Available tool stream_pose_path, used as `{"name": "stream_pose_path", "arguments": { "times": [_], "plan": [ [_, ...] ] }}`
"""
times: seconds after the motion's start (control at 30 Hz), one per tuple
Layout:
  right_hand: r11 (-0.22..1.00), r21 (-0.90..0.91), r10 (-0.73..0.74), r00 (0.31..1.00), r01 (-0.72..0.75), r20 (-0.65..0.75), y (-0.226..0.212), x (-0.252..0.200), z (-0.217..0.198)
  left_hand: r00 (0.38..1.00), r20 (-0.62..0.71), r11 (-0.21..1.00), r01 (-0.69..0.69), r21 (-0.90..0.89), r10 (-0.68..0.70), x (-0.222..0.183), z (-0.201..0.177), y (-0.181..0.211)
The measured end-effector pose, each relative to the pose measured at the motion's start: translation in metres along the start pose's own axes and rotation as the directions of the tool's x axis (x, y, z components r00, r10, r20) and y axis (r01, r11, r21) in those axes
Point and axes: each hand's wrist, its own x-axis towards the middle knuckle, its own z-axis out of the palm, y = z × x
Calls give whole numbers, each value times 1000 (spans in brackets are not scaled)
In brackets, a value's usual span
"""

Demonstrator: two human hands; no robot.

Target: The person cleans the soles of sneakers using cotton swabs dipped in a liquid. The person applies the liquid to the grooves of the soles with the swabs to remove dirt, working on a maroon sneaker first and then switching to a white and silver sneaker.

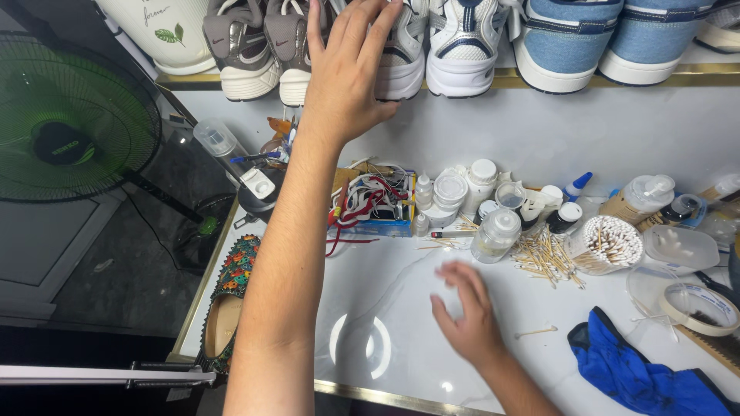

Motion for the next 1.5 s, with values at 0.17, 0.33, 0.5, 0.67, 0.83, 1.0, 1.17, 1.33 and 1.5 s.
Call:
{"name": "stream_pose_path", "arguments": {
  "times": [0.17, 0.33, 0.5, 0.67, 0.83, 1.0, 1.17, 1.33, 1.5],
  "plan": [
    [883, -415, -298, 945, 218, -137, -28, 144, -36, 1000, -6, 986, -7, -168, 6, 0, -11, 11],
    [816, -515, -359, 929, 264, -93, -38, 223, -46, 1000, 16, 982, 13, -189, -10, 4, -54, 40],
    [867, -437, -314, 944, 239, -106, -42, 205, -53, 988, 37, 959, 152, -239, -148, -35, -115, 87],
    [788, 591, 71, 979, -174, 193, -54, 136, -45, 945, -214, 933, 174, -314, -248, -123, -154, 161],
    [95, 919, 161, 917, -382, 365, -45, 82, -35, 236, -245, 281, 136, -950, -940, -208, -111, 250],
    [370, 897, 225, 960, -242, 166, -57, 46, -66, 425, 465, -530, -42, -847, -777, -293, -107, 262],
    [591, 788, 252, 967, -171, 21, -68, 38, -79, 436, 704, -688, 229, -689, -560, -317, -86, 290],
    [667, 724, 242, 970, -176, 13, -62, 40, -90, 477, 825, -655, 524, -545, -304, -309, -83, 298],
    [663, 711, 220, 969, -235, 115, -55, 38, -98, 553, 727, -403, 605, -686, -408, -288, -78, 295]
  ]
}}
